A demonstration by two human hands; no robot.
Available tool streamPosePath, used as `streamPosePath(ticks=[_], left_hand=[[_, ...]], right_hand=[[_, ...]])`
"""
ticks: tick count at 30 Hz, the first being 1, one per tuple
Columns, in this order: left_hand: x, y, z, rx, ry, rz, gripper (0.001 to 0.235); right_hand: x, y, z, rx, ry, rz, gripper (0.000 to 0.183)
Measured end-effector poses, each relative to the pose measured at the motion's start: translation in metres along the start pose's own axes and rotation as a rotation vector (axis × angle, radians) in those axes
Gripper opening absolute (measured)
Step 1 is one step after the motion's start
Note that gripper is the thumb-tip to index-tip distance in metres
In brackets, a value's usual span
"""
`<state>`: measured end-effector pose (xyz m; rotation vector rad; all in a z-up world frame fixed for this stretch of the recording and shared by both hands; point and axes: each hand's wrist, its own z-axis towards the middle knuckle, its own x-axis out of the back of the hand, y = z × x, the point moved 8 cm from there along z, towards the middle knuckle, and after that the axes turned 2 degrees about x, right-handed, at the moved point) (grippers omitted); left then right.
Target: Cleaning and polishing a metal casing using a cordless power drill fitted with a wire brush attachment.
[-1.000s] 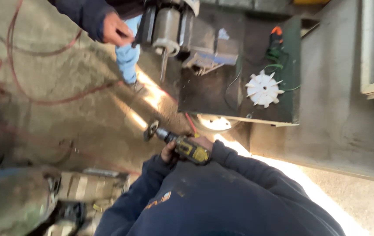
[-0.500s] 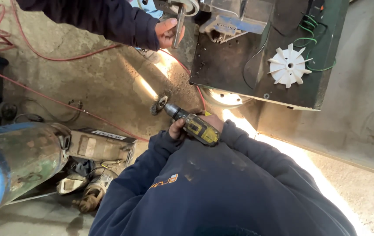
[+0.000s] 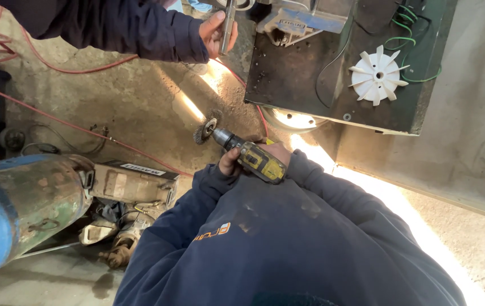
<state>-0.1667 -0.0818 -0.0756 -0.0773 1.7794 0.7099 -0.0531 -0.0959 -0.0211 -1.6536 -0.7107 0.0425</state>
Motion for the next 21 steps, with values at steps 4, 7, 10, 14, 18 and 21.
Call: streamPosePath(ticks=[4,7,10,14,18,21], left_hand=[[-0.014,0.008,0.002,-0.021,-0.008,-0.009,0.089],[-0.018,0.013,0.002,-0.038,0.013,0.026,0.089],[-0.018,0.012,0.000,-0.037,0.009,0.006,0.089],[-0.011,0.007,-0.001,-0.028,-0.024,-0.021,0.089],[-0.010,0.008,0.002,-0.037,-0.004,0.010,0.087],[-0.007,0.007,0.001,-0.042,-0.004,0.017,0.088]], right_hand=[[-0.001,0.004,0.001,-0.014,-0.006,-0.043,0.047],[0.000,-0.004,0.002,-0.029,-0.031,-0.065,0.050],[-0.003,0.005,0.003,-0.004,-0.040,-0.097,0.052],[-0.004,0.010,0.001,-0.019,-0.043,-0.117,0.046],[-0.003,0.006,0.001,-0.023,-0.031,-0.022,0.044],[-0.002,0.002,0.002,-0.030,-0.039,-0.038,0.044]])
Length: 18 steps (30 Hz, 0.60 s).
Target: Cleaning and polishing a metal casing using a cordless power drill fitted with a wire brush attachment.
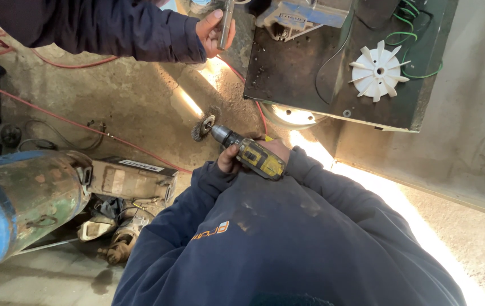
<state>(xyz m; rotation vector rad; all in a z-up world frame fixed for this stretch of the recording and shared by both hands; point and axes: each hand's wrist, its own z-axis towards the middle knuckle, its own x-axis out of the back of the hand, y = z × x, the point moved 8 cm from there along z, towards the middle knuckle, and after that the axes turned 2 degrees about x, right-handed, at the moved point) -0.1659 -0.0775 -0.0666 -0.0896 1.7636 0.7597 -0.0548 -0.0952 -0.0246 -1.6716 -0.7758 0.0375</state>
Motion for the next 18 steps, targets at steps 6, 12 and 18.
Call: streamPosePath(ticks=[6,12,18], left_hand=[[-0.001,-0.001,0.000,0.005,-0.011,-0.013,0.088],[-0.003,-0.001,-0.001,0.014,-0.002,-0.028,0.088],[-0.005,0.000,-0.001,0.018,0.010,-0.023,0.089]], right_hand=[[0.002,-0.011,0.000,0.003,-0.009,0.016,0.046],[-0.007,0.007,-0.001,-0.004,0.005,0.147,0.041],[-0.010,0.012,-0.002,-0.009,0.004,0.191,0.040]])
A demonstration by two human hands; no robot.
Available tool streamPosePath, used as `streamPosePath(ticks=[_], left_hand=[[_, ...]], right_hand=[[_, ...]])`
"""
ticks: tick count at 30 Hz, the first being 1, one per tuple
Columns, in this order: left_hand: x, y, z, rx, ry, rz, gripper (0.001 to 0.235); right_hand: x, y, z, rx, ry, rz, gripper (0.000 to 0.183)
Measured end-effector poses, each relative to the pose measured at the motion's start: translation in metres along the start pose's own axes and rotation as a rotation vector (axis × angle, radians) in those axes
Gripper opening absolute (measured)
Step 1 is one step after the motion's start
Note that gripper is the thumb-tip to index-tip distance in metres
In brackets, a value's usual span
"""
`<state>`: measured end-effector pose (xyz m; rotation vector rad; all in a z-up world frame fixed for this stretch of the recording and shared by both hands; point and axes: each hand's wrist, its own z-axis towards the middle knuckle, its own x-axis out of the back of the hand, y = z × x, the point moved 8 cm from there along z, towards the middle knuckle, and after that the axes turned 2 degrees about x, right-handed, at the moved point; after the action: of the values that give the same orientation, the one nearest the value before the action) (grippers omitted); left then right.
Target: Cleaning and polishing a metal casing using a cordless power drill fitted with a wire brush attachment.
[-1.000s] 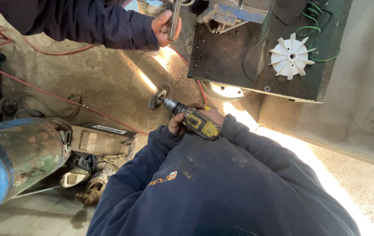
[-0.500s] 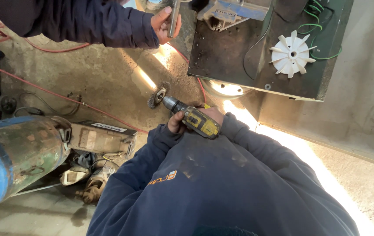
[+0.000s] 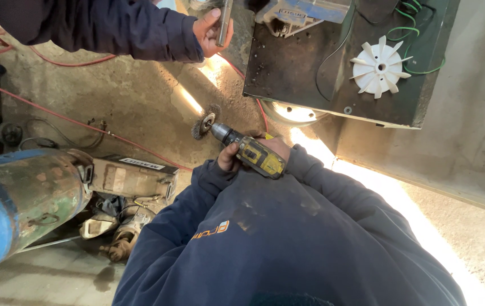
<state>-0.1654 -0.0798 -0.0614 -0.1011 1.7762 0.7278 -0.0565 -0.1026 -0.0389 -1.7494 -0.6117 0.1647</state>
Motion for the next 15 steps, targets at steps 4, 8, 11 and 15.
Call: streamPosePath(ticks=[4,8,11,15], left_hand=[[0.000,0.000,0.000,0.006,0.000,0.010,0.090],[0.002,-0.002,0.000,0.004,-0.002,0.022,0.089],[0.002,-0.003,0.001,0.012,-0.003,0.012,0.090],[0.001,-0.002,0.000,-0.003,0.011,0.024,0.090]], right_hand=[[0.004,-0.008,-0.001,0.060,0.032,-0.059,0.043],[0.005,-0.013,-0.001,0.080,0.025,-0.063,0.045],[0.007,-0.019,-0.001,0.059,0.016,-0.184,0.046],[0.007,-0.017,-0.001,0.011,0.011,-0.166,0.045]])
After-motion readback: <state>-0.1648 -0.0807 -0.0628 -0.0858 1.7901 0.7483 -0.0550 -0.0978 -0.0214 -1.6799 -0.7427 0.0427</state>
